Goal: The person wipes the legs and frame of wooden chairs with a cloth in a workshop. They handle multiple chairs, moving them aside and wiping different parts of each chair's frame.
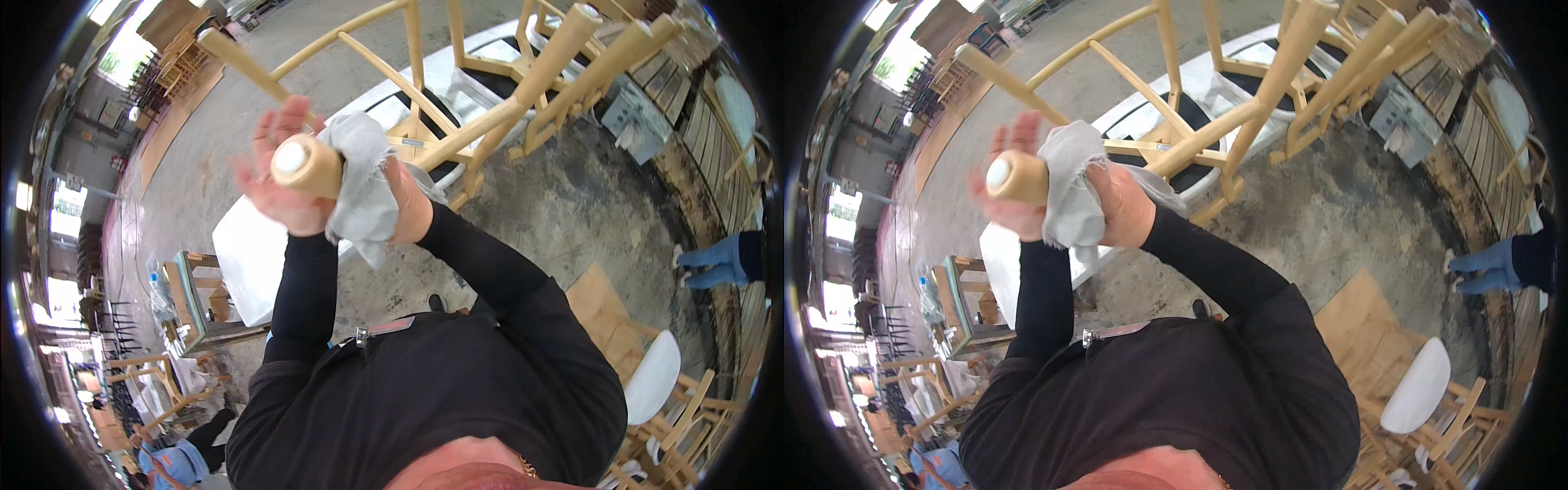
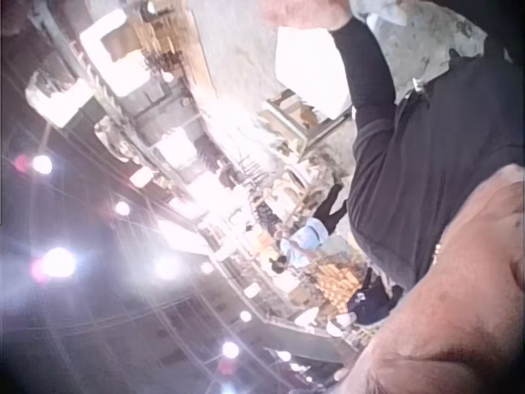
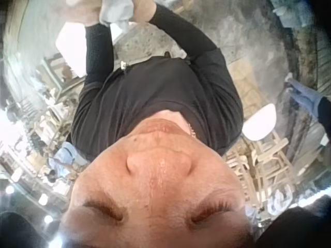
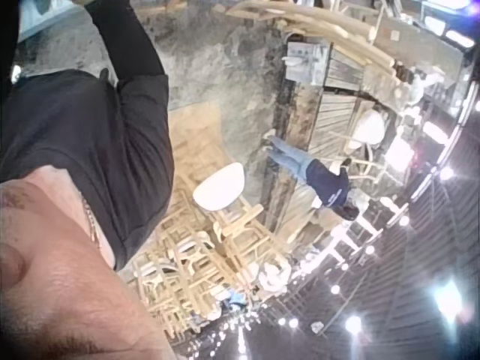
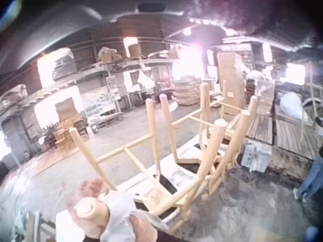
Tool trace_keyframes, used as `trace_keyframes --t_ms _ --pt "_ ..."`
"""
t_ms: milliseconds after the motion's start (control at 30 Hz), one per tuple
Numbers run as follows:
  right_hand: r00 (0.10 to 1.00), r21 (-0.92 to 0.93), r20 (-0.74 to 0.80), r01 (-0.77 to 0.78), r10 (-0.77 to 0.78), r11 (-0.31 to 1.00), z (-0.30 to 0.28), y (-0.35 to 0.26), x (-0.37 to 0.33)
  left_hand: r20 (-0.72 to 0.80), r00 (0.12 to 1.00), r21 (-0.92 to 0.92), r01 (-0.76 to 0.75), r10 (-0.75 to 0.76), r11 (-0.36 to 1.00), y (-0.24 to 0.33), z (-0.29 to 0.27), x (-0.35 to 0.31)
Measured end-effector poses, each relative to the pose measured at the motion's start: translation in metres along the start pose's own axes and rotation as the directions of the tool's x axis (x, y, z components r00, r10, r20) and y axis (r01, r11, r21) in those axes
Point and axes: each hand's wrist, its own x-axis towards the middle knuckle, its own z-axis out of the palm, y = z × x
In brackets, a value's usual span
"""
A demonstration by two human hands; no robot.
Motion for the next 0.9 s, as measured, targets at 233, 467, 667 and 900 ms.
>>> trace_keyframes --t_ms 233,467,667,900 --pt "0.970 -0.338 -0.062 -0.240 0.233 0.910 0.030 0.049 -0.118 0.606 0.742 0.605 -0.665 0.287 0.438 0.007 0.052 -0.005" --pt "0.572 0.452 -0.561 -0.394 0.598 0.800 0.059 0.043 -0.128 0.537 0.759 0.618 -0.651 0.368 0.441 0.000 0.030 -0.004" --pt "0.788 0.009 -0.278 -0.570 0.550 0.821 0.050 0.164 -0.193 0.467 0.855 0.626 -0.499 0.224 0.599 0.013 0.042 -0.007" --pt "0.811 0.463 -0.263 -0.370 0.523 0.806 0.053 0.120 -0.133 0.416 0.844 0.645 -0.536 0.339 0.544 -0.003 0.033 -0.011"
